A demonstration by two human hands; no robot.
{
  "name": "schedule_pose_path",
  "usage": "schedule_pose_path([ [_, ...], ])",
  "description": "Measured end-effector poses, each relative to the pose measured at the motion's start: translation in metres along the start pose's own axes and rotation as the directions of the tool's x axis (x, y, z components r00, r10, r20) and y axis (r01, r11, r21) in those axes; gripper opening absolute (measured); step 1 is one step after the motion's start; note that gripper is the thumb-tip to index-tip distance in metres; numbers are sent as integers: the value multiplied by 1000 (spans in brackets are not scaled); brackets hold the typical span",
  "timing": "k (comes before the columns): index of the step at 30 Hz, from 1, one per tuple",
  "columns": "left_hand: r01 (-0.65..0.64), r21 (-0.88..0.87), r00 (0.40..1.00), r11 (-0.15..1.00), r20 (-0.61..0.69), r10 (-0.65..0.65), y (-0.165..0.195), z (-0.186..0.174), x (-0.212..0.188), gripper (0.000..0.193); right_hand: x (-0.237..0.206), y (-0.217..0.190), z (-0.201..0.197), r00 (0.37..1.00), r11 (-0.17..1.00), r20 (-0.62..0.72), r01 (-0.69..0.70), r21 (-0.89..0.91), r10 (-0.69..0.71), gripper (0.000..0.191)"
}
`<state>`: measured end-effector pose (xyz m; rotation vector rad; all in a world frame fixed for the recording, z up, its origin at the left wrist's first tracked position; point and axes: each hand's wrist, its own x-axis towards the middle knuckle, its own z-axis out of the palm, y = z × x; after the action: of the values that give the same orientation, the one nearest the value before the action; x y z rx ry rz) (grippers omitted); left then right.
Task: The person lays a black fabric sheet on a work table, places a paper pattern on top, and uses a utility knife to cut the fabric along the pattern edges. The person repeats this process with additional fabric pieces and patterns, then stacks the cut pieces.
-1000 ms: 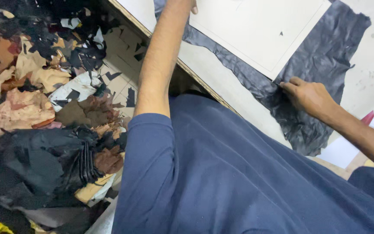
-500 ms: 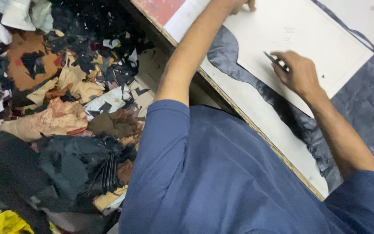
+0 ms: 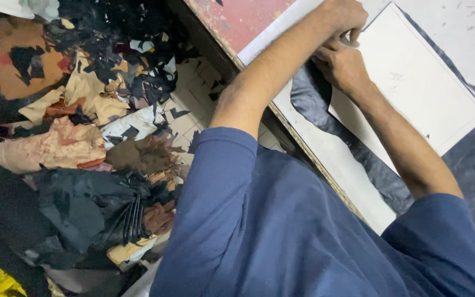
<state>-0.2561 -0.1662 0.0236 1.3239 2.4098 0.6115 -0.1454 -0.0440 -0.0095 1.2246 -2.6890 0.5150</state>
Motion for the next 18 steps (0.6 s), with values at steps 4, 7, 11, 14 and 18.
schedule_pose_path([
  [4,110,-169,994,979,37,-105,0,11,1,32,-2,-5,-3,994,999,105,-41,-11,42,27],
  [7,263,-311,965,913,107,-241,-1,11,9,30,-7,-7,-10,988,995,131,-75,-59,82,29],
  [11,464,-543,874,700,151,-462,-2,17,12,25,-35,-20,-34,975,989,170,-137,-52,144,29],
  [14,525,-630,825,573,209,-525,-2,27,9,26,-65,-40,-41,951,964,160,-257,-69,265,12],
  [18,525,-582,835,621,211,-508,-10,27,8,29,-91,-65,-32,888,891,79,-451,-46,453,7],
])
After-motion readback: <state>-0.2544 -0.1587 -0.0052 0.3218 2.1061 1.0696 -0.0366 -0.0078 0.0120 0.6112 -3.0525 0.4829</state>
